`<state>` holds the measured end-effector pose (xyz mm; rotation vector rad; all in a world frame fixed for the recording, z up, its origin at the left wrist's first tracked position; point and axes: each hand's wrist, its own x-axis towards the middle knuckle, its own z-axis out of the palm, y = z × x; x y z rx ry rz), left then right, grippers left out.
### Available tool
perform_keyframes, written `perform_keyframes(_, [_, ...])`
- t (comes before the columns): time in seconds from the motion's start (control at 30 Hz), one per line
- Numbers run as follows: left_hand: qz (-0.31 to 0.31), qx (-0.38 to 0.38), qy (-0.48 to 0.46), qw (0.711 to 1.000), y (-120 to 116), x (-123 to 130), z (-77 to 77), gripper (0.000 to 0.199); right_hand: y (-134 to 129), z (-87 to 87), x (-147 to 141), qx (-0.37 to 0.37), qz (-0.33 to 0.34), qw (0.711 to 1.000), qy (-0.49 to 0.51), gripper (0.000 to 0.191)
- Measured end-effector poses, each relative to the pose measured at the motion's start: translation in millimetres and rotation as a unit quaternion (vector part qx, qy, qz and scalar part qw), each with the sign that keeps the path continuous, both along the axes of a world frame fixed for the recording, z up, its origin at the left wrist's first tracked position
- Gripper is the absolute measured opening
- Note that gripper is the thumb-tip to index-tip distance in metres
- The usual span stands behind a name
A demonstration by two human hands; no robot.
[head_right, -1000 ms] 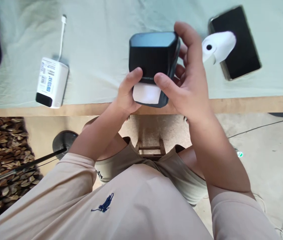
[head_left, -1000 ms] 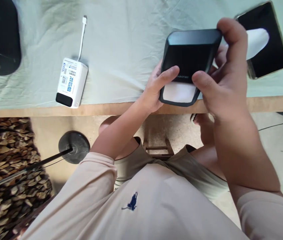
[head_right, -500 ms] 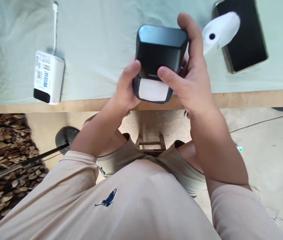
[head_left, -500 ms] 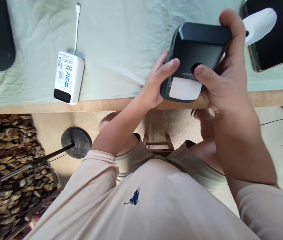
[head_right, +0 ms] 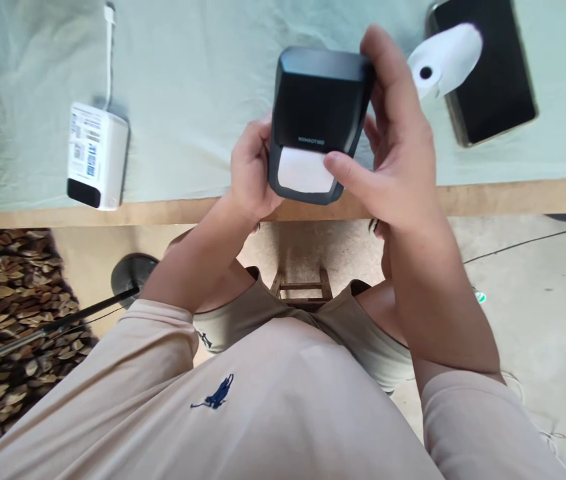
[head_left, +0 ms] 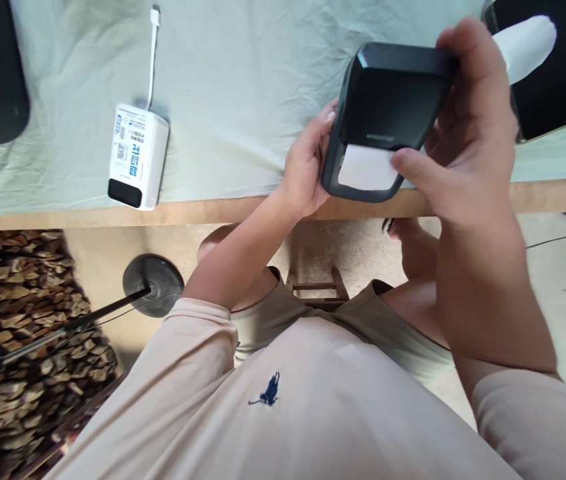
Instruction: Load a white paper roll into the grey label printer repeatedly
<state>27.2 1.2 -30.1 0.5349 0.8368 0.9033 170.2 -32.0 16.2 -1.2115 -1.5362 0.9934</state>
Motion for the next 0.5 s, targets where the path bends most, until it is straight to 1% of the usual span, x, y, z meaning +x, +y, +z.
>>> perform_keyframes(0.07, [0.005,-0.018,-0.02,1.0,1,0,1.5,0.023,-1,4.2,3,-0.02,0.003,1.0,-0.02,0.068])
perform_keyframes(0.17, [-0.019,-0.017,-0.075,0.997,0,0,11.3,0.024,-2,12.4,4,-0.035,-0.017,0.998,-0.058,0.071])
perform_keyframes(0.2, [-0.035,-0.003,-0.097,0.995,0,0,15.6,0.026,-2,15.2,4,-0.022,-0.041,0.996,-0.073,0.07])
perform_keyframes(0.27, [-0.061,0.026,-0.124,0.99,-1,0,23.2,0.032,0,20.4,0,0.034,-0.119,0.988,-0.097,0.062])
perform_keyframes(0.33, [-0.076,0.047,-0.123,0.988,-2,1,27.3,0.028,4,24.2,-5,0.084,-0.214,0.968,-0.106,0.043])
perform_keyframes(0.4, [-0.086,0.062,-0.114,0.988,-3,3,28.2,0.019,9,26.2,-9,0.094,-0.294,0.947,-0.086,0.026])
perform_keyframes(0.47, [-0.087,0.069,-0.116,0.987,-3,5,27.9,0.016,13,27.0,-11,0.081,-0.331,0.938,-0.061,0.021])
perform_keyframes(0.5, [-0.085,0.067,-0.12,0.987,-4,6,27.9,0.016,14,27.3,-10,0.076,-0.327,0.94,-0.06,0.021])
